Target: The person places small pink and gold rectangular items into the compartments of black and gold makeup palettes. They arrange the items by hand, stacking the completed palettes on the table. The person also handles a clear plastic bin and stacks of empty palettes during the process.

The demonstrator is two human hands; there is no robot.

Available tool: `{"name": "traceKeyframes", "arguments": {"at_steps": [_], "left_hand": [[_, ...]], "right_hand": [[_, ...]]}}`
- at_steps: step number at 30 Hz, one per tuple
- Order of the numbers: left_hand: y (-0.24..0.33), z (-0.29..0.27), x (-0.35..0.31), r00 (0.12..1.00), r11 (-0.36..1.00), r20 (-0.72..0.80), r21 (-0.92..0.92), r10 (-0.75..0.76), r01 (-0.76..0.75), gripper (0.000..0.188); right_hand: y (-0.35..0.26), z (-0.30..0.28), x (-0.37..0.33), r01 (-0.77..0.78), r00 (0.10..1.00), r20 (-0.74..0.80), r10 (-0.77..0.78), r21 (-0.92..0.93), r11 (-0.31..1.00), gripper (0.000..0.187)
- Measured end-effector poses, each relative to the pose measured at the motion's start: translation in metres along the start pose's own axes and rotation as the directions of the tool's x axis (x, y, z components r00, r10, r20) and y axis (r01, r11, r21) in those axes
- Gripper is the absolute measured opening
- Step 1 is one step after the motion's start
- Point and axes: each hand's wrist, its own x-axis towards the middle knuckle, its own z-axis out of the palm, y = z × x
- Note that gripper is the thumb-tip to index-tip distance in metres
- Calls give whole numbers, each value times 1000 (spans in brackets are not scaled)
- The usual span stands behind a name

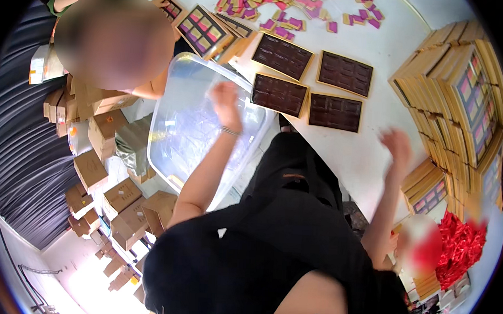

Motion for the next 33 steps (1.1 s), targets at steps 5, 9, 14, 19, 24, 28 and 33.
{"name": "traceKeyframes", "arguments": {"at_steps": [5,9,14,19,24,28,33], "left_hand": [[37,-26,145,899,811,202,-388,-389,438,85],[32,3,191,896,698,411,-591,-171,404,67],[27,-15,208,871,773,403,-443,-281,455,42],[47,5,182,848,764,486,-458,-213,454,45],[65,46,124,802,802,541,-346,-253,487,38],[95,72,-7,635,824,743,-216,-209,524,44],[65,155,-178,113,763,951,157,-289,627,61]], "right_hand": [[-62,340,152,412,643,723,-253,-48,910,57],[-63,461,185,84,496,866,67,-125,989,76],[-23,490,164,-312,455,875,164,-16,950,90],[-43,455,158,-247,512,858,53,88,965,77],[-76,349,116,-353,557,829,-45,285,891,69],[-56,236,60,185,883,381,-274,254,949,70],[-70,30,-82,119,982,-179,-61,332,936,68]]}}
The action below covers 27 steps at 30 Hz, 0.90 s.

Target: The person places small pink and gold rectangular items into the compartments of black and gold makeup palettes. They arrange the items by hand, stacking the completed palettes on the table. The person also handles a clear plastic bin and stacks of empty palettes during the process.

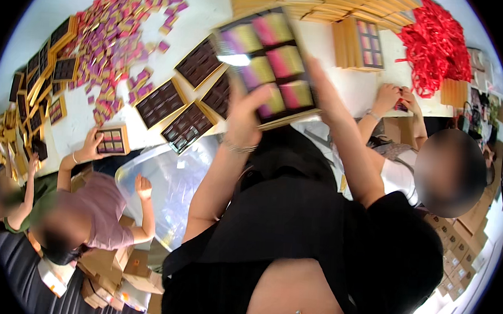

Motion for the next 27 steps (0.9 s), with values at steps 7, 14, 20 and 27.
{"name": "traceKeyframes", "arguments": {"at_steps": [7,14,20,27], "left_hand": [[-159,175,136,955,912,143,360,-260,195,120],[-218,185,187,958,888,72,399,-277,227,139],[-220,205,190,983,727,-60,665,-174,169,139],[-211,224,180,970,682,-144,690,-197,241,132]], "right_hand": [[-46,-240,-29,62,825,-560,75,220,974,62],[-10,-333,26,2,818,-549,168,295,956,66],[30,-362,59,39,817,-562,132,281,959,63],[31,-410,57,10,806,-583,100,182,983,61]]}}
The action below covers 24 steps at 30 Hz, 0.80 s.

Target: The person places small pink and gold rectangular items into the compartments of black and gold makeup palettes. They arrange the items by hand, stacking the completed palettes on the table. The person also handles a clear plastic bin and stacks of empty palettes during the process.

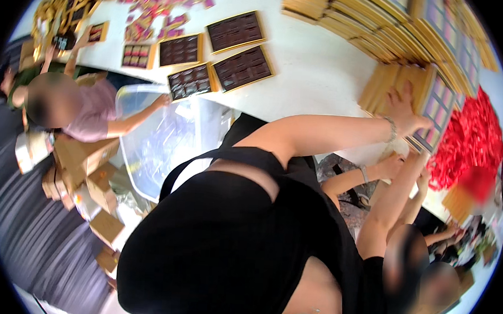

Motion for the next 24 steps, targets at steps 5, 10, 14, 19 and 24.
{"name": "traceKeyframes", "arguments": {"at_steps": [5,10,14,19,24], "left_hand": [[-32,-72,-35,939,939,-17,21,344,-344,128],[-152,-321,-110,634,363,-282,932,720,2,105],[-212,-501,-201,795,7,-312,933,521,361,97],[-206,-581,-185,887,45,-149,989,438,144,91],[-226,-533,-150,776,259,-202,964,597,52,64]], "right_hand": [[-41,-27,-3,301,917,-218,-333,-166,939,58],[-61,151,-165,967,151,183,-971,-231,107,41],[91,312,-216,985,151,953,-262,-122,122,79],[219,401,-191,968,93,991,94,-68,-242,92],[255,365,-184,939,167,986,-28,-167,-301,65]]}}
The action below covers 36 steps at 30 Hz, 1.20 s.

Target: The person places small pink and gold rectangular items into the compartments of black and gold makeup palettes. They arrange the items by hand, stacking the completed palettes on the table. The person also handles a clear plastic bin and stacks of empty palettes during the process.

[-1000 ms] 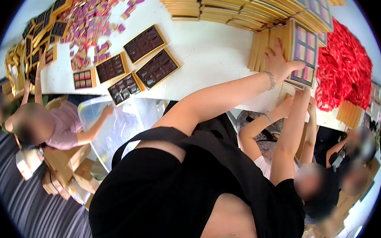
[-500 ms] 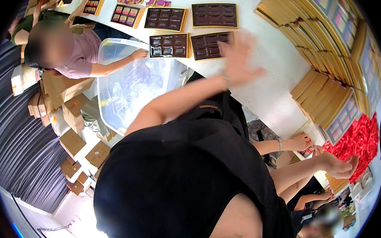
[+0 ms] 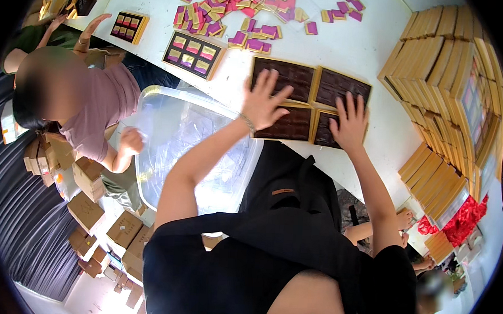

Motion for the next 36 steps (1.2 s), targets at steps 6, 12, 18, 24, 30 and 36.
{"name": "traceKeyframes", "arguments": {"at_steps": [6,12,18,24,30,36], "left_hand": [[31,-5,24,983,957,-183,-288,-24,-30,48],[-87,-10,106,877,989,-463,-122,-132,84,31],[-80,-6,162,945,987,-296,-111,-140,112,34],[-76,-12,163,970,959,-214,-276,-120,58,52],[-84,-13,161,976,983,-207,-183,-66,27,42],[-61,-26,158,945,863,-66,-432,-321,263,28]], "right_hand": [[22,-29,13,-21,999,22,24,-120,993,51],[76,-11,207,-7,952,-299,68,199,980,48],[98,62,269,111,936,-349,-45,170,979,33],[90,49,239,140,931,-364,36,445,884,36],[42,-7,176,-221,974,205,97,954,202,37],[17,-10,157,-485,828,558,48,757,-439,32]]}}
